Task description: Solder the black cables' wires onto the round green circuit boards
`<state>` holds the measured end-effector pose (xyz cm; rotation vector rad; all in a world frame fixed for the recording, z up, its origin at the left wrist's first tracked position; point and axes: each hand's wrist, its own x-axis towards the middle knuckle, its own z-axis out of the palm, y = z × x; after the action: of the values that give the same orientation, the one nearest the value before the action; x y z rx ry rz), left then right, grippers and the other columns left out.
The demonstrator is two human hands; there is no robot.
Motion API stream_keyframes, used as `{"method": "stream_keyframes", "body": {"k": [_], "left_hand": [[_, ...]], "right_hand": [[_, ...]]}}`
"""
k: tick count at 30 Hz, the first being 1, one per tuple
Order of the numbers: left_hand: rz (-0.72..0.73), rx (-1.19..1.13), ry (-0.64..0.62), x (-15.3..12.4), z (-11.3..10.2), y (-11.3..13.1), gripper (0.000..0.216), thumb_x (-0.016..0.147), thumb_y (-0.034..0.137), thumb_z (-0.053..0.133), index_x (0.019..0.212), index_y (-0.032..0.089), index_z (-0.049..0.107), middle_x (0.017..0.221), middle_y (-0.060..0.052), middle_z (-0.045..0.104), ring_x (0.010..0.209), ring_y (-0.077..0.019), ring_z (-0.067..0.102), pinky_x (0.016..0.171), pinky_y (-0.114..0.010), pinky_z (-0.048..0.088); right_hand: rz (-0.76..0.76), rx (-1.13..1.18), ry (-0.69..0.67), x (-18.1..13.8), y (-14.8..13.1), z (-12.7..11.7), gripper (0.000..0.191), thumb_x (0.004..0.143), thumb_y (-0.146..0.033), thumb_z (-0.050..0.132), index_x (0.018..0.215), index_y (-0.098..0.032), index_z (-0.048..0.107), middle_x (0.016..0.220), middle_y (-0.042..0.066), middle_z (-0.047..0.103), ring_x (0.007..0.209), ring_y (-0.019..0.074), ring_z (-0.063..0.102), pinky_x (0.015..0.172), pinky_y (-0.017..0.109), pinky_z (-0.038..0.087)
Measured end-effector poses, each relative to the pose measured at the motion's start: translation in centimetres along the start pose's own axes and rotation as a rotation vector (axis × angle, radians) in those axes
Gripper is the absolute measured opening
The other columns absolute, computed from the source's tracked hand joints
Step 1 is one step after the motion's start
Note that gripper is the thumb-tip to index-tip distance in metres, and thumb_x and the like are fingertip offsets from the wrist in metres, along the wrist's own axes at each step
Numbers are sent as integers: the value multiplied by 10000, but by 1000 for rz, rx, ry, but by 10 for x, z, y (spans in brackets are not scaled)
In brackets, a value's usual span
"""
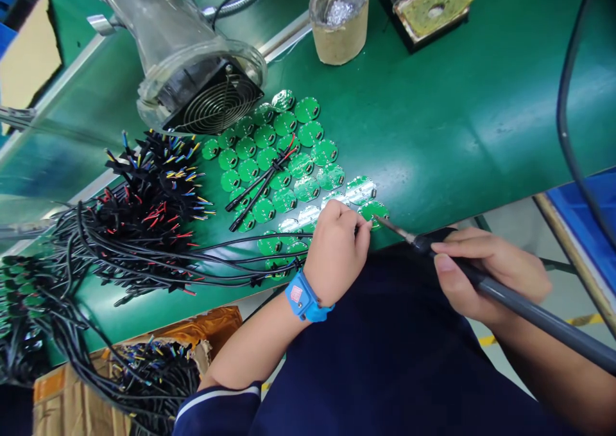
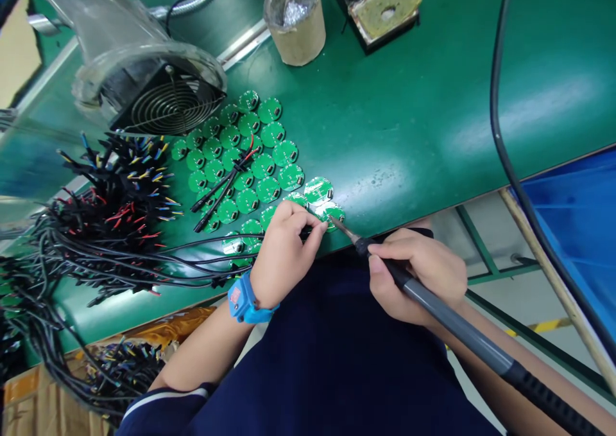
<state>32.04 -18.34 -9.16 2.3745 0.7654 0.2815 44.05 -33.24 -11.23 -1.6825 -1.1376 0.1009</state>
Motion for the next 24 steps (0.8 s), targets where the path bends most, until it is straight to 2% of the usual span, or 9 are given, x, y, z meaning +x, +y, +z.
{"method": "stream_keyframes", "body": {"k": [12, 17, 24], "left_hand": [[-49, -23, -85, 7, -3, -2, 154, 804, 180, 541, 679, 94, 565, 780, -63, 460, 780, -119, 435, 706, -267, 383], [-61, -19, -80, 7, -3, 0, 135, 797, 167, 538, 685, 100, 574, 781, -64, 458, 760, -119, 436, 689, -273, 386], [-58, 7, -54, 9, 0, 1, 144, 791, 170, 536, 667, 99, 560, 764, -73, 452, 743, -135, 440, 677, -300, 393]], "right_hand": [[-51, -20, -15, 0, 0, -1, 207, 670, -95, 610, 871, -110, 566, 759, 46, 573, 663, 77, 544, 560, 198, 426], [-52, -39, -25, 2, -1, -2, 186, 674, -96, 606, 855, -117, 565, 729, 39, 564, 647, 77, 538, 550, 203, 422], [-159, -121, -65, 5, -1, 0, 103, 696, -88, 601, 790, -68, 562, 693, 45, 550, 670, 43, 532, 590, 143, 407]]}}
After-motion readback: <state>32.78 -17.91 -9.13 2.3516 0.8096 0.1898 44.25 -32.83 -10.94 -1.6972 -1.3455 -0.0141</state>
